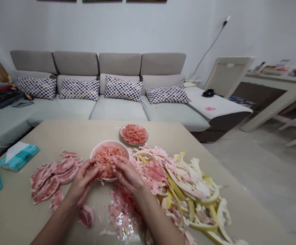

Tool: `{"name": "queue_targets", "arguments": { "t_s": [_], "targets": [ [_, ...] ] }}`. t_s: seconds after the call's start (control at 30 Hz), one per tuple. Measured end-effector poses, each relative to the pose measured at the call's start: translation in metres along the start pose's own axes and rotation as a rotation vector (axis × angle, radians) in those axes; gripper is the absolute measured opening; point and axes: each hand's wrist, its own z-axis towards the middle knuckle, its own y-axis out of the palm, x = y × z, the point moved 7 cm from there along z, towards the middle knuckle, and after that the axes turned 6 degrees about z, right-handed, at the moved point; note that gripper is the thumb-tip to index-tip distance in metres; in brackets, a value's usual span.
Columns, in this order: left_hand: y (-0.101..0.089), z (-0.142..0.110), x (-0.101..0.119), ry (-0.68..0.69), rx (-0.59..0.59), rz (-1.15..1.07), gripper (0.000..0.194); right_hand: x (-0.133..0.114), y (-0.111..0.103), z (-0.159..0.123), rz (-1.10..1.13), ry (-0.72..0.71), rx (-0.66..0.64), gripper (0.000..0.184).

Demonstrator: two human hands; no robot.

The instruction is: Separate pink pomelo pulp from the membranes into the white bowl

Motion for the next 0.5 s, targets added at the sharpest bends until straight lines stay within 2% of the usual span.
{"name": "queue_targets", "arguments": {
  "t_s": [0.07,0.17,0.27,0.37,0.5],
  "targets": [
    [0.001,-0.001,0.001,0.009,-0.007,0.044,0.035,-0.002,0.000,0.000,-0.091,-0.057,0.024,0.030],
    [-0.004,0.001,0.007,0.079,0.060,0.224,0.026,-0.010,-0.001,-0.002,-0.329,-0.244,0.095,0.029],
    [-0.006,0.001,0.019,0.252,0.140,0.496,0.011,-0.016,0.001,-0.006,-0.564,-0.426,0.150,0.028],
    [-0.004,-0.001,0.029,0.406,0.191,0.674,0.007,-0.022,0.009,-0.012,-0.768,-0.594,0.185,0.021],
    [-0.002,-0.003,0.032,0.426,0.206,0.749,0.013,-0.021,0.021,-0.020,-0.921,-0.694,0.202,0.013]
  ]
}}
